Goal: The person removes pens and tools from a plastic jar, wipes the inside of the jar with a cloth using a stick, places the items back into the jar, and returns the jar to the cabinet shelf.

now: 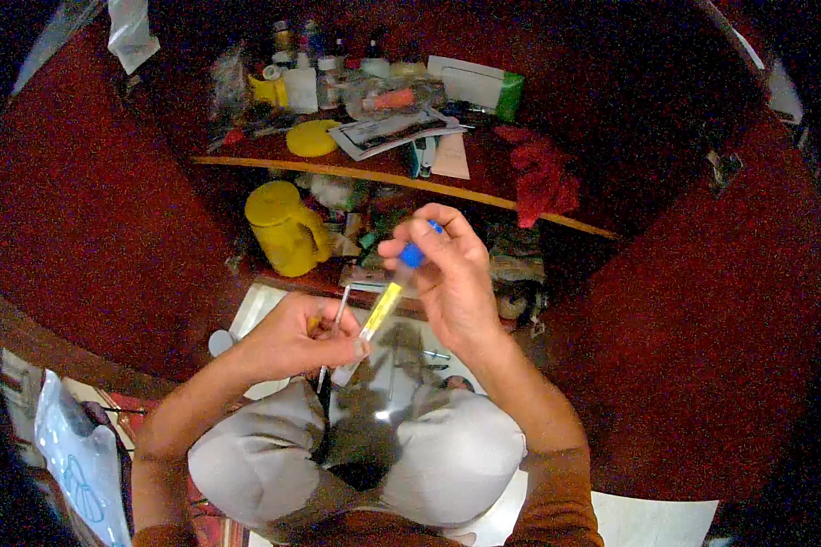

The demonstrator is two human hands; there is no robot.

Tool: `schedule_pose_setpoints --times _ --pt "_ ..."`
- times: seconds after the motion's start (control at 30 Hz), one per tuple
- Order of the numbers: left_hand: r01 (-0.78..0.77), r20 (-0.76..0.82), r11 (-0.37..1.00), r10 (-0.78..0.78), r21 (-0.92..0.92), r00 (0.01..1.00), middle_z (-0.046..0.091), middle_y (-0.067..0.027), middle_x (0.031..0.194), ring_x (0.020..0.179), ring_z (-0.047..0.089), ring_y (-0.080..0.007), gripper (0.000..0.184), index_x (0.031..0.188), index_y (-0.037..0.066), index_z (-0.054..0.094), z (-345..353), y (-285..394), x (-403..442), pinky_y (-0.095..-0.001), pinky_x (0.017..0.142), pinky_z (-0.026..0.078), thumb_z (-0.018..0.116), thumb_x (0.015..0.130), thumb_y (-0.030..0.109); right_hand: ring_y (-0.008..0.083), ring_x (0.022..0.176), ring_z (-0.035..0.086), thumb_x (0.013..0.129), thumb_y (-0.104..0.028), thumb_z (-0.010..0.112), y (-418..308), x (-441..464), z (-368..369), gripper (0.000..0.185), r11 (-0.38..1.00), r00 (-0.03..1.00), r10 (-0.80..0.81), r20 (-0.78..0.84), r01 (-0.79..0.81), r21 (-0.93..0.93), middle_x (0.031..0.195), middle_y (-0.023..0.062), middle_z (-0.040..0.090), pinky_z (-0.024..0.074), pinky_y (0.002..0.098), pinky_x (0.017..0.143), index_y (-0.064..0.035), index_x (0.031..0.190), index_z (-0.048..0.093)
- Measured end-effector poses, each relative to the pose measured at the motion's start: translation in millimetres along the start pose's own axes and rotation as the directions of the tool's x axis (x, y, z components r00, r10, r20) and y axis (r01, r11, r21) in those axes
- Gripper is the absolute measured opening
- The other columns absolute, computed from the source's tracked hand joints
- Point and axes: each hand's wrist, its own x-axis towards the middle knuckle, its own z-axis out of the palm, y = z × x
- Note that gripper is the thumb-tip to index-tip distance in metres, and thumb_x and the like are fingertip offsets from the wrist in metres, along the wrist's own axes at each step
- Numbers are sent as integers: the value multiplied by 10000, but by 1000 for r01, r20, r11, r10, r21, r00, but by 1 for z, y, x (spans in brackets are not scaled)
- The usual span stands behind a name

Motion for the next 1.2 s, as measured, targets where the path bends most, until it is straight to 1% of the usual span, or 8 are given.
schedule_pose_setpoints --times 0.17,0.37,0.67,0.8,0.97,1.07,1.17,1.2 --pt "-45 9 991 46 -125 999 662 -4 777 670 564 -40 179 872 32 672 -1 -4 0 -201 601 444 707 840 205 225 855 669 890 -132 625 0 -2 3 223 998 1000 -16 2 16 -57 929 101 632 559 331 748 -44 1078 544" --pt "-68 -40 983 62 -173 997 598 10 675 607 507 -49 187 831 16 663 -2 -4 1 -220 542 403 700 837 199 213 841 675 881 -71 618 3 -5 10 155 979 997 8 79 8 -203 905 102 646 553 335 759 -23 1023 576" --pt "-107 -94 994 103 -39 990 594 19 677 600 496 -50 154 836 13 655 -2 -12 2 -224 541 395 673 851 165 214 840 677 875 -61 625 7 -5 7 171 967 994 -8 105 34 -253 912 100 647 550 329 754 -18 1036 585" --pt "-115 -31 984 112 -135 993 589 22 693 618 492 -47 151 847 10 650 2 -10 1 -227 547 394 657 862 160 198 829 685 878 -126 646 6 -6 8 201 936 993 9 116 32 -349 915 95 653 565 309 727 -33 1040 575" --pt "-36 19 987 39 -159 999 579 21 698 631 488 -47 154 835 3 639 -1 4 -3 -223 558 392 648 869 152 209 837 679 888 -73 615 5 -7 11 167 958 993 -1 115 34 -283 915 100 649 555 315 747 -17 1041 581" --pt "-17 -43 1000 16 -11 999 587 15 720 652 492 -50 161 839 -1 635 -2 5 -3 -220 582 397 649 873 156 214 846 676 891 -46 602 7 -6 9 156 946 991 -36 133 77 -314 915 101 646 551 322 762 -17 1042 581" --pt "-22 -80 998 26 53 996 582 16 707 646 488 -50 181 831 -5 632 0 -1 -2 -223 578 393 660 869 170 214 845 674 888 -56 608 8 -6 9 163 939 987 -48 150 96 -330 917 100 644 551 325 764 -18 1045 580" --pt "-37 -60 999 37 -3 998 579 18 697 635 485 -49 188 832 -1 634 1 1 -2 -225 568 391 663 868 181 213 844 674 887 -61 611 8 -6 10 167 940 987 -41 153 90 -330 919 99 643 551 326 765 -18 1045 579"
